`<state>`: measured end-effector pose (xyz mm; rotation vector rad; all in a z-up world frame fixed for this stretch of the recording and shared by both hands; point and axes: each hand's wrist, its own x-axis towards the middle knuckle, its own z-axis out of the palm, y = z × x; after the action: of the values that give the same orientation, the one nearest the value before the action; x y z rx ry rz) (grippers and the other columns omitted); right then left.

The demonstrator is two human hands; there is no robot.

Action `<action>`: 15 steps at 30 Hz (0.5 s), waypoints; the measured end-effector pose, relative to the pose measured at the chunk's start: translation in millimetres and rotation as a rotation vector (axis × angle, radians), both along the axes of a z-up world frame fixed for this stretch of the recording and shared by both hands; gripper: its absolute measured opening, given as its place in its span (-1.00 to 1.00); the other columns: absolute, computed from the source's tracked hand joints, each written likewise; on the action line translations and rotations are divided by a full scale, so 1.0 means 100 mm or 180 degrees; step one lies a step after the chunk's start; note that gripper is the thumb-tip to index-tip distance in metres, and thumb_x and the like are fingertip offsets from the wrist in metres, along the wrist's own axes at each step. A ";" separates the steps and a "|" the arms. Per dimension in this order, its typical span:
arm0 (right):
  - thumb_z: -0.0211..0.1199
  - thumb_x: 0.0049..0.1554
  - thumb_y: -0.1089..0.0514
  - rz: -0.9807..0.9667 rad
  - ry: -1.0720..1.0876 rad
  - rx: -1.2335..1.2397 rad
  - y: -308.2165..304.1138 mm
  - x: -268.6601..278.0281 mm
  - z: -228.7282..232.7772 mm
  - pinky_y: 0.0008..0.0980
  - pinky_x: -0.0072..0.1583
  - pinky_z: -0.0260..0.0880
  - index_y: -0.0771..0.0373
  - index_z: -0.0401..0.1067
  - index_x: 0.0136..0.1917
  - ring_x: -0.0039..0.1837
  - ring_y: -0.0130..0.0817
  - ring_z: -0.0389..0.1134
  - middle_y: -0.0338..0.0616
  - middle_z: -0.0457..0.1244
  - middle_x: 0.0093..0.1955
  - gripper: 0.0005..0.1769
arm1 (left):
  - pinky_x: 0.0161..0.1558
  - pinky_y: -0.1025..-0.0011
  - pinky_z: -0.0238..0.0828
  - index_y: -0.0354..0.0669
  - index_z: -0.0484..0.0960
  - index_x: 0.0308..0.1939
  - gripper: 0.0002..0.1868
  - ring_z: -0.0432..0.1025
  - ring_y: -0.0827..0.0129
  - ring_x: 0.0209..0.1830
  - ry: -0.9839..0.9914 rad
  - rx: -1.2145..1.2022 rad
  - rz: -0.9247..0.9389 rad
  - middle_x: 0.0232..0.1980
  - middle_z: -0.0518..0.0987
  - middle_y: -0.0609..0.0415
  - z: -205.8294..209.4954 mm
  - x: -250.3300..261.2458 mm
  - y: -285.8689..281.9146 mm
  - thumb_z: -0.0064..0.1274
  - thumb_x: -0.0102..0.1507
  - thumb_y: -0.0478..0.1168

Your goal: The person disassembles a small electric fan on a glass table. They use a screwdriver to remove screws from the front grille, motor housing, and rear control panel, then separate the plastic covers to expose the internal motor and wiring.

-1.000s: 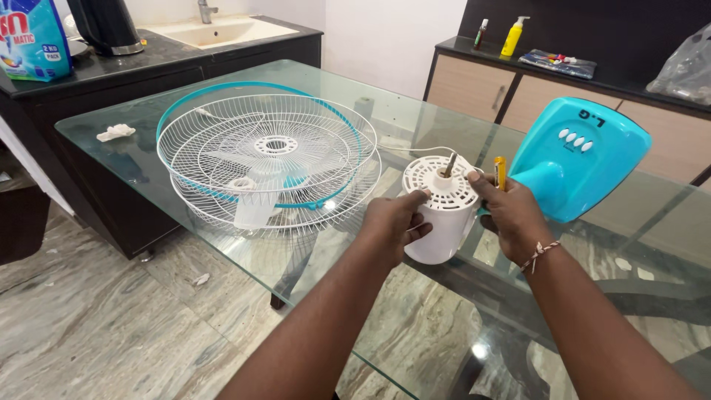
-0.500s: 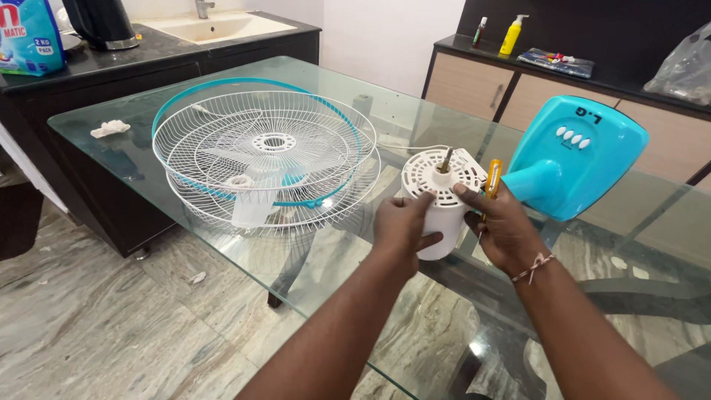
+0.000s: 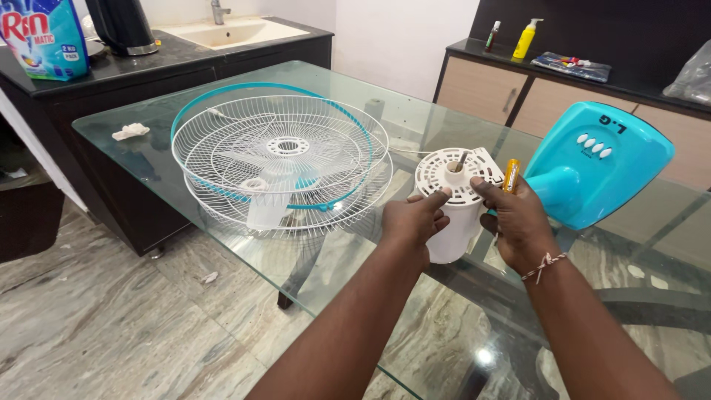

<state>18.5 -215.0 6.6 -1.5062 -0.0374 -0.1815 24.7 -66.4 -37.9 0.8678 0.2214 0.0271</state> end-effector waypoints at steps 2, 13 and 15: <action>0.44 0.04 0.00 0.0094 0.0007 -0.0109 0.01 -0.01 0.02 -0.44 -0.15 0.18 -0.02 0.34 0.08 -0.13 -0.58 0.18 -0.45 0.19 -0.16 -0.60 | -0.35 0.47 0.52 -0.52 0.48 0.05 -0.38 0.47 0.35 -0.38 -0.0045 0.0007 0.0041 -0.24 0.55 -0.06 0.05 -0.02 -0.02 0.45 0.05 -0.24; 0.40 0.05 -0.20 0.0243 0.0274 -0.0496 0.12 -0.07 0.02 -0.41 -0.11 0.20 0.00 0.23 0.26 -0.04 -0.55 0.16 -0.39 0.19 -0.06 -0.38 | -0.49 0.40 0.40 -0.45 0.62 -0.21 -0.61 0.47 0.21 -0.40 0.0824 0.0548 0.0194 -0.23 0.60 -0.15 0.32 0.19 0.01 0.44 -0.01 -0.33; 0.39 0.02 -0.21 0.0192 0.0358 -0.0556 0.15 -0.09 0.02 -0.40 -0.11 0.21 -0.05 0.22 0.28 -0.02 -0.55 0.16 -0.40 0.20 -0.04 -0.34 | -0.42 0.44 0.55 -0.42 0.63 -0.18 -0.63 0.51 0.22 -0.36 0.0784 0.0372 -0.0027 -0.21 0.56 -0.09 0.30 0.24 0.10 0.43 0.00 -0.39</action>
<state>9.7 -199.8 8.5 -1.6850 -0.0087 -0.0456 48.6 -56.5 -8.1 0.9884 0.4503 -0.0758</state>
